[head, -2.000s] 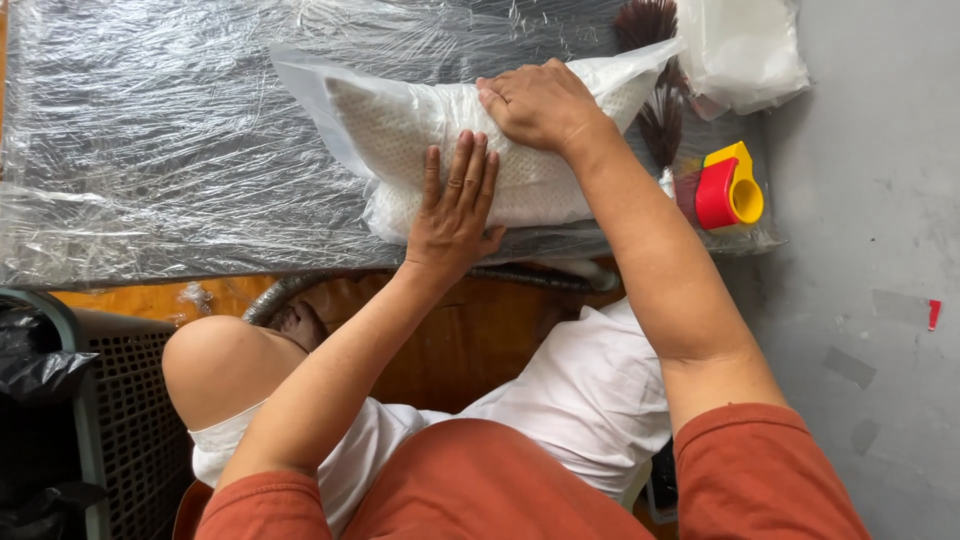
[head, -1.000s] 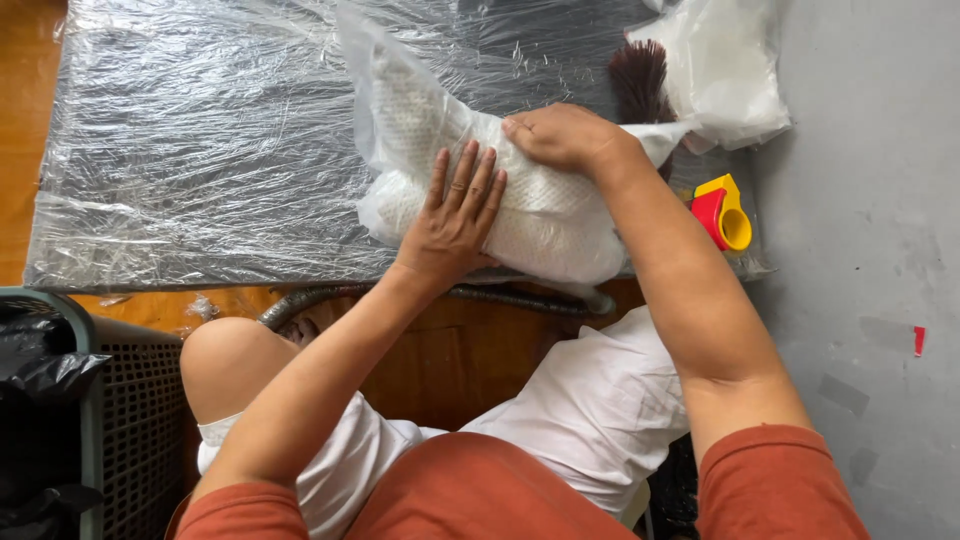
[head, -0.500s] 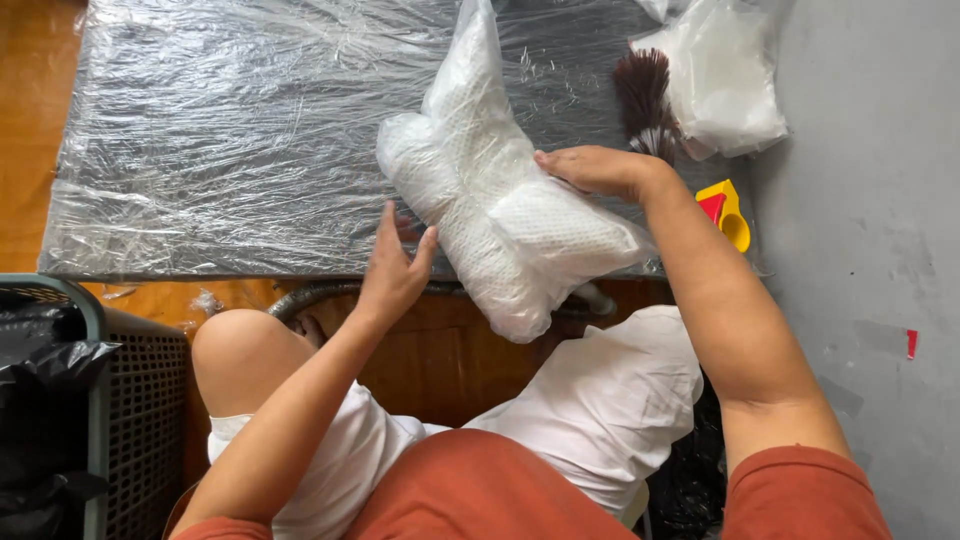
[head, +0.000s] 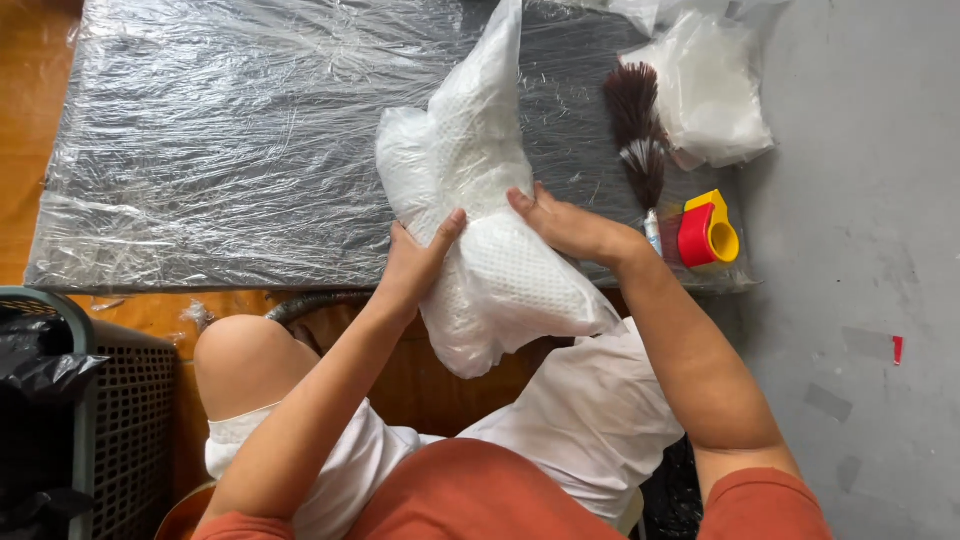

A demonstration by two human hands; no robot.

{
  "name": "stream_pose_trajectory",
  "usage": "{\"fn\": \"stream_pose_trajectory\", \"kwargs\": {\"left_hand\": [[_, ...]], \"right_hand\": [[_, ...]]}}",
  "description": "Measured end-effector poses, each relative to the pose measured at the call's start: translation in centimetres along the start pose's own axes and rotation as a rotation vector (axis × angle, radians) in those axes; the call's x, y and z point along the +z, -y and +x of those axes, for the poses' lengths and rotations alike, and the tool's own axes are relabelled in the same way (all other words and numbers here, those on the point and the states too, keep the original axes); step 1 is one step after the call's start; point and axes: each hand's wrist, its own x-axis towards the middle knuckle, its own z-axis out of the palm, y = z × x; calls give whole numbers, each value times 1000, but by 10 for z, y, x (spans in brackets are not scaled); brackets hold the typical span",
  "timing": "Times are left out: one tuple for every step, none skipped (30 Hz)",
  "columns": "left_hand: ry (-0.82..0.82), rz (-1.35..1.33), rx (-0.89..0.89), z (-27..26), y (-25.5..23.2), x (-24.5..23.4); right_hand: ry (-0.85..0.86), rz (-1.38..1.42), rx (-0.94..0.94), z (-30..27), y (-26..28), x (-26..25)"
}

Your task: The person wraps a white bubble-wrapped item with tape, then places it into a black plastic bag and seals the bag. The person handles the bubble-wrapped item, tape dispenser, and black plastic bag.

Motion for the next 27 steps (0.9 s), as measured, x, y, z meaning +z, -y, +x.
{"fn": "stream_pose_trajectory", "kwargs": {"left_hand": [[0, 5, -3, 8, 5, -1], [-1, 88, -8, 15, 9, -3], [-2, 170, -13, 22, 14, -5], [0, 179, -10, 20, 11, -4], [-11, 179, -4, 17, 8, -3], [-23, 179, 7, 16, 3, -1], [-22, 188, 15, 19, -2, -3], [-28, 172, 10, 19, -1, -3], [-35, 155, 5, 19, 0, -3], [-30, 166, 13, 14, -8, -4], [-48, 148, 4, 8, -15, -5], [-59, 127, -24, -1, -16, -3], [-46, 136, -34, -1, -16, -3], [-86, 122, -13, 0, -19, 0], [-126, 107, 8, 1, -20, 5], [-90, 132, -4, 8, -18, 6], [-118, 141, 67, 16, -16, 8], [-130, 154, 135, 24, -11, 15], [-80, 182, 119, 26, 7, 9], [-141, 203, 179, 32, 19, 2], [-201, 219, 240, 38, 30, -5], [-169, 243, 238, 39, 34, -6], [-159, 257, 282, 40, 36, -8], [-156, 265, 333, 43, 36, -12], [-131, 284, 337, 37, 27, -7], [-88, 226, 298, 31, 18, -3], [-45, 170, 256, 26, 8, 1]], "right_hand": [[3, 5, 1, 9, -3, 6], [12, 61, -19, 17, -6, 12], [22, 117, -39, 25, -9, 19], [18, 126, -40, 26, -9, 21], [15, 155, -40, 26, -11, 22], [7, 185, -44, 28, -11, 23], [0, 194, -48, 32, -12, 17], [-35, 148, -44, 34, -17, 16], [-69, 102, -40, 36, -21, 16], [-78, 113, -40, 32, -15, 14], [-100, 135, -98, 27, -9, 13], [-109, 155, -142, 20, -7, 15], [-106, 165, -126, 27, -9, 19], [-55, 167, -149, 33, -14, 23], [-5, 170, -173, 38, -21, 26], [-12, 199, -139, 39, -24, 26], [-26, 277, -193, 41, -29, 26], [-48, 362, -235, 40, -39, 28], [-62, 398, -189, 48, -50, 38], [-78, 503, -208, 58, -58, 43], [-99, 608, -229, 68, -67, 48], [-115, 637, -206, 56, -69, 51], [-108, 521, -233, 44, -70, 54], [-101, 398, -268, 34, -67, 55], [-117, 420, -253, 24, -77, 61], [-132, 459, -361, 14, -86, 67], [-149, 495, -470, 4, -93, 72]]}}
